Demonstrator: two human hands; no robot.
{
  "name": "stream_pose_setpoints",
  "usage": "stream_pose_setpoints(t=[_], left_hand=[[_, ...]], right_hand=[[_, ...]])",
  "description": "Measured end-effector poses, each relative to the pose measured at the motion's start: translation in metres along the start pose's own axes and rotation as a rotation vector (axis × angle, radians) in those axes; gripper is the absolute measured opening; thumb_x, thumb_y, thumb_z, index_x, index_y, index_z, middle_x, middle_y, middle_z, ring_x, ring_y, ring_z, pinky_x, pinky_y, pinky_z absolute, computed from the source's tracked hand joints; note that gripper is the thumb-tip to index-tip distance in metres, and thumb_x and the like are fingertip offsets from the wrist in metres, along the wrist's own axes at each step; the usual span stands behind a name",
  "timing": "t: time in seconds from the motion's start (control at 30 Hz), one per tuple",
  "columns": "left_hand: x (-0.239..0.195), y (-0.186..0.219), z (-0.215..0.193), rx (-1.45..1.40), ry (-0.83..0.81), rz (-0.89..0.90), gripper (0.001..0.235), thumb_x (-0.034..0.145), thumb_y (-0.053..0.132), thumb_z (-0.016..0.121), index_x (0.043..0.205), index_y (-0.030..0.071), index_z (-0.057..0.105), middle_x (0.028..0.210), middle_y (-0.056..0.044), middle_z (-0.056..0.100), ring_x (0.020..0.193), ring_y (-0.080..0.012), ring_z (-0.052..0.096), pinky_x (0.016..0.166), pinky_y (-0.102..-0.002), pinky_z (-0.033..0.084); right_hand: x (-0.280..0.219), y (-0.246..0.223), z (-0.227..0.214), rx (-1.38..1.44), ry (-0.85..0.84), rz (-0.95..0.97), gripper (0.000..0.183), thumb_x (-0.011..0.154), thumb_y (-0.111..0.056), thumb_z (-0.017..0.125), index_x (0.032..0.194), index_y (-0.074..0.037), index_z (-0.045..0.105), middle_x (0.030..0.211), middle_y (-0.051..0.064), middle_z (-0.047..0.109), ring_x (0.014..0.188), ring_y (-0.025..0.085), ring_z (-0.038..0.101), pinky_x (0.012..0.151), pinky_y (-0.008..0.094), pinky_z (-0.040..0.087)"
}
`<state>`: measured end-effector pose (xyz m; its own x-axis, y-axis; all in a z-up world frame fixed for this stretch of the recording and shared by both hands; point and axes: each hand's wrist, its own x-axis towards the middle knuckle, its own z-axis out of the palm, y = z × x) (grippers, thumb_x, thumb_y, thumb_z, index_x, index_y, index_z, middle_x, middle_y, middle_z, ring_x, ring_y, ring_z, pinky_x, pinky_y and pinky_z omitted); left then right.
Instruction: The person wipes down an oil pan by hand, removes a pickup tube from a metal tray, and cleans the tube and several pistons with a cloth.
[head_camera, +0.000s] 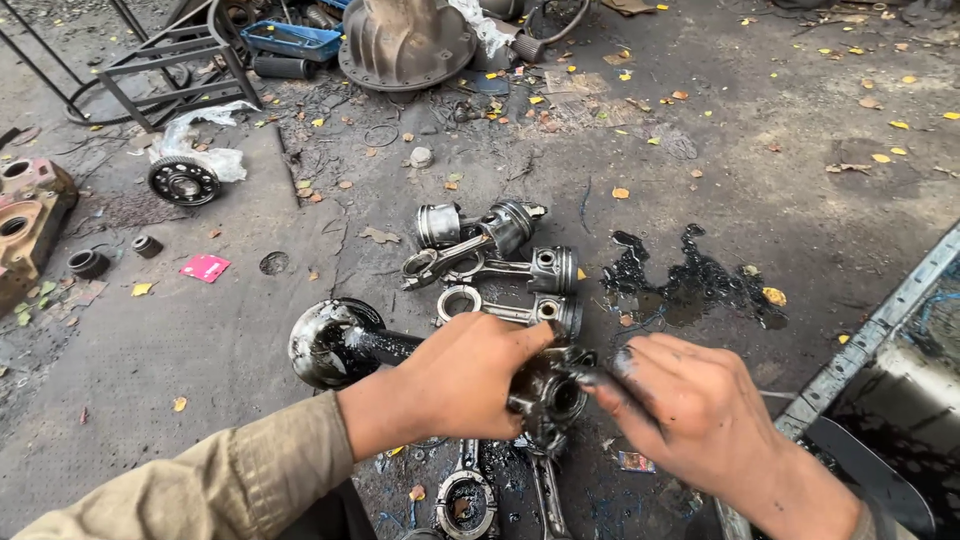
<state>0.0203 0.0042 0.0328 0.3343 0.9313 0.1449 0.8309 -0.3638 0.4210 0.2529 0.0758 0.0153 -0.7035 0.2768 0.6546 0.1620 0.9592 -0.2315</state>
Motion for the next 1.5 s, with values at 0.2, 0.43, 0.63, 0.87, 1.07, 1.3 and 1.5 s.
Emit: stream_pose_setpoints(t=[0.2, 0.43, 0.63, 0.87, 1.07, 1.3, 1.5], left_hand=[[0.001, -0.006, -0.001, -0.013, -0.033, 0.084, 0.036, 0.066, 0.022, 0.078, 0.096, 0.010, 0.061, 0.073, -0.013, 0.068, 0.071, -0.0381, 0.069, 0.063, -0.048, 0.053], [-0.004, 0.003, 0.000, 0.012, -0.101, 0.192, 0.042, 0.059, 0.020, 0.077, 0.095, 0.007, 0.060, 0.079, -0.013, 0.069, 0.076, -0.0390, 0.069, 0.065, -0.050, 0.052], [-0.004, -0.002, 0.002, -0.031, -0.136, 0.123, 0.049, 0.062, 0.022, 0.078, 0.105, 0.005, 0.063, 0.077, -0.015, 0.071, 0.075, -0.0383, 0.070, 0.068, -0.048, 0.054], [-0.005, -0.002, 0.003, 0.031, -0.231, 0.124, 0.052, 0.061, 0.021, 0.078, 0.109, 0.006, 0.066, 0.077, -0.015, 0.071, 0.076, -0.0375, 0.070, 0.068, -0.047, 0.055], [-0.009, -0.004, -0.001, -0.034, -0.134, 0.156, 0.056, 0.061, 0.022, 0.077, 0.114, 0.007, 0.065, 0.075, -0.015, 0.070, 0.074, -0.0378, 0.071, 0.067, -0.046, 0.056], [-0.009, 0.002, 0.002, -0.130, -0.072, 0.318, 0.041, 0.060, 0.021, 0.078, 0.096, 0.008, 0.065, 0.075, -0.014, 0.069, 0.075, -0.0386, 0.070, 0.069, -0.048, 0.055], [-0.014, -0.011, -0.009, -0.198, -0.007, 0.131, 0.039, 0.062, 0.019, 0.078, 0.095, 0.006, 0.063, 0.076, -0.014, 0.070, 0.075, -0.0378, 0.071, 0.068, -0.045, 0.056]], right_hand=[[0.005, 0.022, 0.006, -0.013, -0.051, 0.224, 0.014, 0.083, -0.014, 0.077, 0.077, -0.003, 0.069, 0.064, 0.013, 0.064, 0.051, 0.029, 0.063, 0.049, 0.040, 0.050], [-0.021, 0.034, -0.010, 0.047, 0.113, 0.350, 0.012, 0.085, -0.011, 0.073, 0.084, 0.001, 0.071, 0.062, 0.011, 0.061, 0.048, 0.027, 0.060, 0.049, 0.040, 0.047], [-0.024, 0.010, 0.012, 0.114, 0.005, -0.071, 0.020, 0.082, -0.013, 0.078, 0.081, -0.001, 0.062, 0.076, 0.011, 0.064, 0.065, 0.031, 0.066, 0.058, 0.040, 0.055], [-0.023, 0.013, 0.014, 0.145, -0.091, -0.008, 0.022, 0.079, -0.014, 0.080, 0.081, 0.000, 0.064, 0.074, 0.010, 0.065, 0.062, 0.029, 0.065, 0.054, 0.039, 0.053], [-0.025, 0.036, 0.020, 0.047, -0.126, 0.093, 0.026, 0.082, -0.021, 0.078, 0.074, 0.000, 0.064, 0.069, 0.013, 0.064, 0.060, 0.031, 0.064, 0.053, 0.040, 0.050], [-0.047, 0.060, 0.036, 0.143, 0.065, 0.368, 0.019, 0.091, -0.017, 0.068, 0.085, 0.001, 0.069, 0.069, 0.015, 0.067, 0.056, 0.029, 0.066, 0.054, 0.038, 0.050], [-0.065, 0.031, 0.038, 0.340, -0.010, 0.233, 0.020, 0.088, -0.019, 0.070, 0.087, 0.001, 0.072, 0.070, 0.010, 0.073, 0.054, 0.022, 0.074, 0.051, 0.032, 0.055]])
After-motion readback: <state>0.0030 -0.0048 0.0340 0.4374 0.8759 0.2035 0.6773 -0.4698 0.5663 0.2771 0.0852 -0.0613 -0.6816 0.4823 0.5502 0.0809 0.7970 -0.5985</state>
